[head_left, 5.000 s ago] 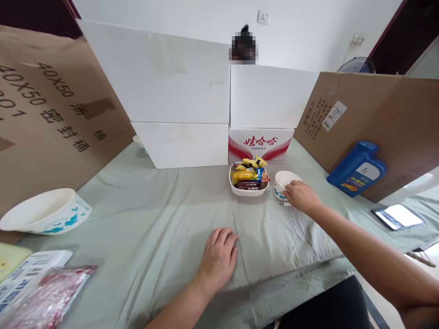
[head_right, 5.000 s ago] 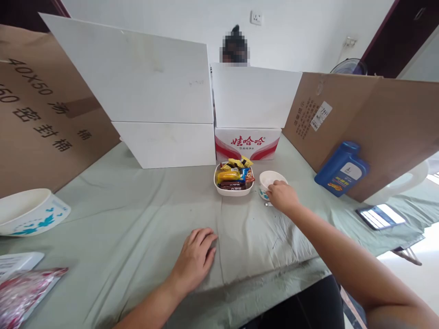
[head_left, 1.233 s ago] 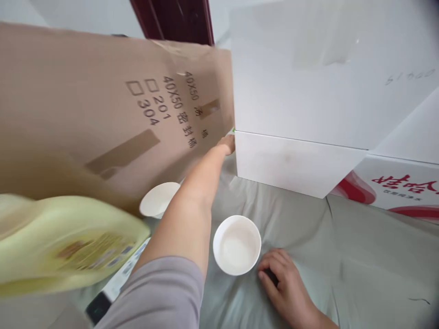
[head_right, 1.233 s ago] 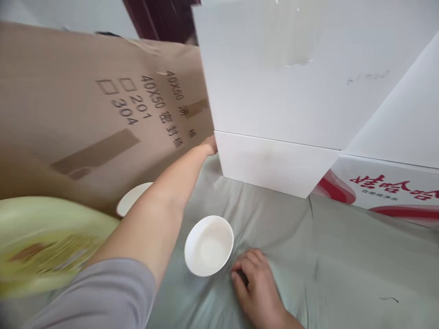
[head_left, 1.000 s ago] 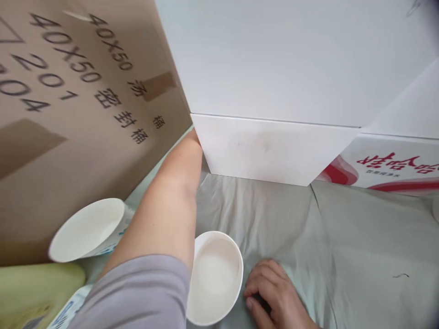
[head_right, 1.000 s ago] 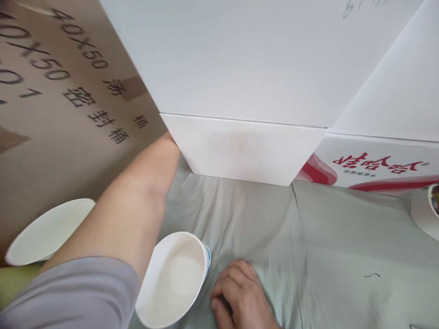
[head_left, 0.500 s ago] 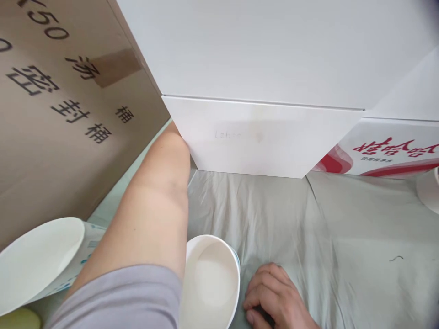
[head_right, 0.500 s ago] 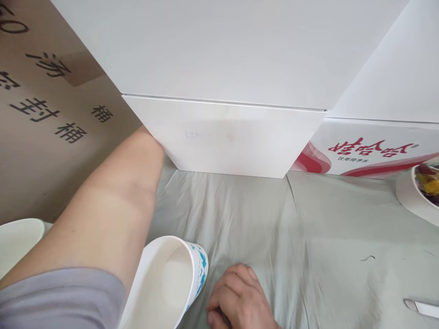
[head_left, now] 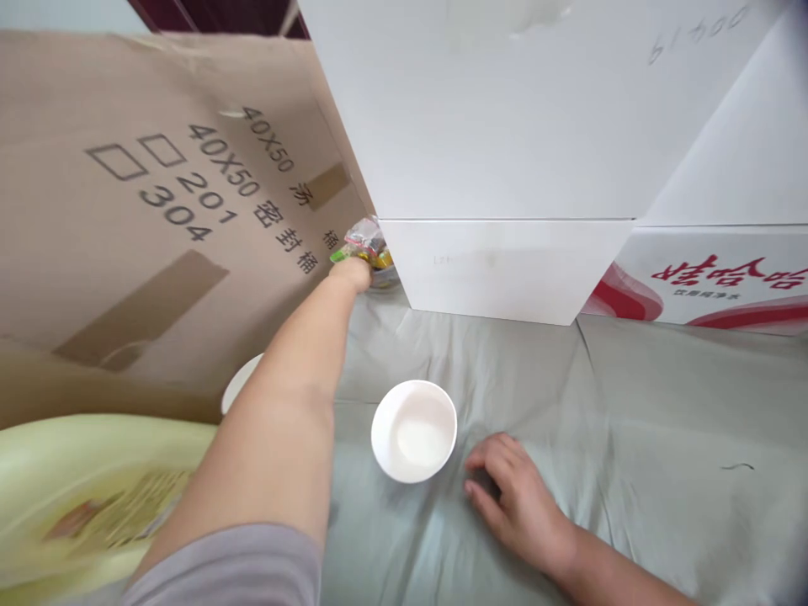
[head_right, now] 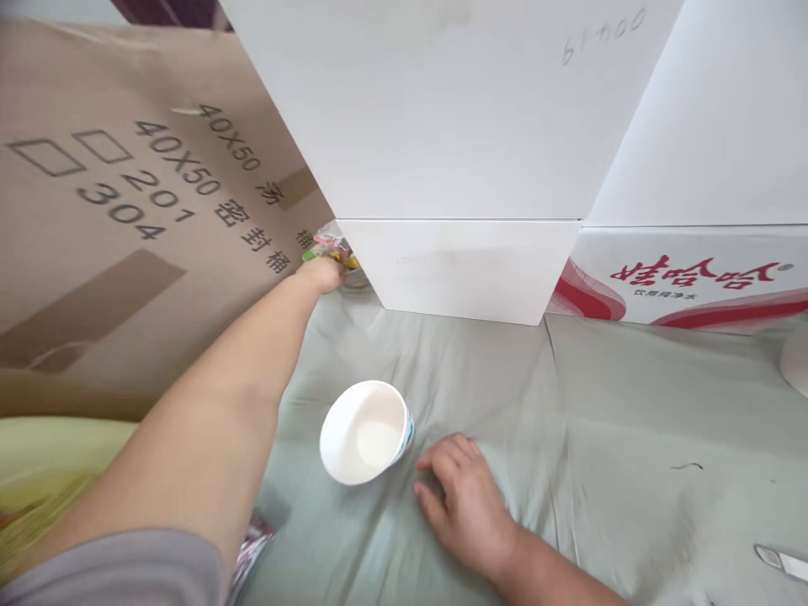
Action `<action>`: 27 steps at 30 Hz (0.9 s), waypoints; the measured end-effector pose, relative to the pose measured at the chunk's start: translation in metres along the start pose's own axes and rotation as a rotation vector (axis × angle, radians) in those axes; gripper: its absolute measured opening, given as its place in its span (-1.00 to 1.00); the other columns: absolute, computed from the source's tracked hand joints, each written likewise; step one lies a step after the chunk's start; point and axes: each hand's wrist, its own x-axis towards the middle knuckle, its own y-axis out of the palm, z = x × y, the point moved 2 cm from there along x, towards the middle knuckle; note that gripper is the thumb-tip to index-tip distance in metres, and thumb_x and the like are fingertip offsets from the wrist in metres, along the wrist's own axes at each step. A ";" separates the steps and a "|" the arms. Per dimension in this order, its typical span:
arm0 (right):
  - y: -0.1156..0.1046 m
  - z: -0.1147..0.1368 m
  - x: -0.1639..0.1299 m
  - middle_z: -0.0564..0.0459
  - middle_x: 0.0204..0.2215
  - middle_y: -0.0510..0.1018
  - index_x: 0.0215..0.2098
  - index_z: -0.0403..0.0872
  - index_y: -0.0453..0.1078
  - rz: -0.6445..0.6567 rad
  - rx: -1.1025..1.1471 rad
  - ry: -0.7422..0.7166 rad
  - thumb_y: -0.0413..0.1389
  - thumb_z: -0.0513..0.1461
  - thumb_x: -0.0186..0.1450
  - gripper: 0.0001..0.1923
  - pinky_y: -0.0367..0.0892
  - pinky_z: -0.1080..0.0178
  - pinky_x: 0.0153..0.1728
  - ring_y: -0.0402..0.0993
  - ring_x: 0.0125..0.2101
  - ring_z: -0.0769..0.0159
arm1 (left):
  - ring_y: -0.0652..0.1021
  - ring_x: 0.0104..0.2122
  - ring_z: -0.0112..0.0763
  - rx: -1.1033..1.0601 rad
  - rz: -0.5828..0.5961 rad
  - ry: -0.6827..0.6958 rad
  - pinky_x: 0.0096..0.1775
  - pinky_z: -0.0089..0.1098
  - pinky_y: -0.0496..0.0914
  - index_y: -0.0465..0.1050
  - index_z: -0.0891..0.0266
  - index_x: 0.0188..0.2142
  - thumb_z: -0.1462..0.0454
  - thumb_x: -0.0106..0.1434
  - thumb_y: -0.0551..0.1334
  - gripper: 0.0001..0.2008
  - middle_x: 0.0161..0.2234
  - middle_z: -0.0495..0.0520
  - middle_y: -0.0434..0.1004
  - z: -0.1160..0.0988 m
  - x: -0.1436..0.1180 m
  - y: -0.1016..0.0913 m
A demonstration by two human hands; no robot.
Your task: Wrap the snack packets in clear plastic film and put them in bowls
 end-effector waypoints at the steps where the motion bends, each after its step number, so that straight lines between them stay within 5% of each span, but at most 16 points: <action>1: 0.000 -0.002 -0.002 -0.05 -0.22 0.47 -0.14 -0.03 0.27 -0.057 0.007 -0.022 0.08 -0.34 0.27 -0.80 0.40 0.10 -0.17 0.42 -0.16 0.18 | 0.50 -0.04 -0.22 0.041 0.017 -0.014 -0.04 -0.09 0.46 0.37 0.26 0.06 0.16 0.34 0.22 -0.65 0.04 0.17 0.42 0.005 -0.011 0.000; 5: 0.000 0.000 -0.007 -0.26 0.12 0.31 0.14 -0.07 0.12 -0.178 -0.042 -0.179 0.12 -0.23 0.30 -0.52 0.39 0.01 0.01 0.30 0.12 0.05 | 0.49 0.00 -0.20 0.158 0.077 -0.033 0.01 -0.07 0.42 0.42 0.27 0.00 0.18 0.33 0.23 -0.70 0.03 0.16 0.44 0.012 -0.063 0.010; 8: 0.003 0.007 -0.005 -0.28 0.29 0.13 0.36 -0.04 -0.16 -0.094 -0.131 -0.345 0.10 -0.22 0.32 -0.25 0.36 -0.04 0.06 0.24 0.19 0.02 | 0.50 -0.01 -0.21 0.196 0.083 -0.018 -0.01 -0.08 0.44 0.39 0.26 0.04 0.16 0.34 0.22 -0.67 0.04 0.16 0.43 0.007 -0.100 0.018; 12: 0.009 0.008 -0.002 -0.24 0.35 0.06 0.42 0.02 -0.34 0.041 -0.222 -0.422 0.09 -0.24 0.32 -0.13 0.37 -0.05 0.03 0.33 0.11 0.03 | 0.51 -0.04 -0.23 0.218 0.058 -0.015 -0.05 -0.11 0.46 0.37 0.25 0.06 0.15 0.35 0.21 -0.65 0.04 0.16 0.43 -0.003 -0.143 0.024; 16: 0.012 0.010 0.001 -0.24 0.28 0.20 0.40 -0.04 -0.13 0.042 -0.283 -0.367 0.13 -0.25 0.31 -0.22 0.35 -0.02 0.05 0.30 0.13 0.04 | 0.51 -0.05 -0.23 0.211 0.032 -0.022 -0.05 -0.12 0.47 0.37 0.26 0.06 0.15 0.35 0.21 -0.65 0.03 0.16 0.43 -0.015 -0.179 0.027; 20: -0.002 0.017 0.005 -0.15 0.08 0.41 0.12 -0.07 0.35 0.019 -0.432 -0.160 0.10 -0.26 0.33 -0.62 0.38 0.14 0.01 0.38 0.04 0.16 | 0.51 -0.04 -0.23 0.194 0.012 0.011 -0.02 -0.10 0.44 0.40 0.27 0.01 0.14 0.35 0.20 -0.68 0.01 0.15 0.46 -0.033 -0.212 0.031; 22: -0.019 0.019 0.007 -0.12 0.00 0.45 -0.05 -0.06 0.45 -0.015 -0.495 -0.054 0.06 -0.26 0.36 -0.78 0.38 0.18 -0.02 0.40 0.00 0.17 | 0.52 -0.03 -0.19 0.193 -0.006 0.031 -0.01 -0.14 0.41 0.48 0.28 -0.07 0.18 0.37 0.16 -0.74 -0.01 0.19 0.48 -0.044 -0.229 0.034; 27: -0.087 0.003 -0.001 -0.20 -0.07 0.44 -0.18 -0.09 0.50 -0.154 -0.615 0.190 0.03 -0.27 0.36 -0.80 0.38 0.12 -0.11 0.37 -0.03 0.05 | 0.53 -0.07 -0.12 0.173 -0.067 0.133 -0.03 -0.23 0.37 0.59 0.26 -0.23 0.26 0.35 0.08 -0.71 -0.08 0.24 0.51 -0.070 -0.277 0.043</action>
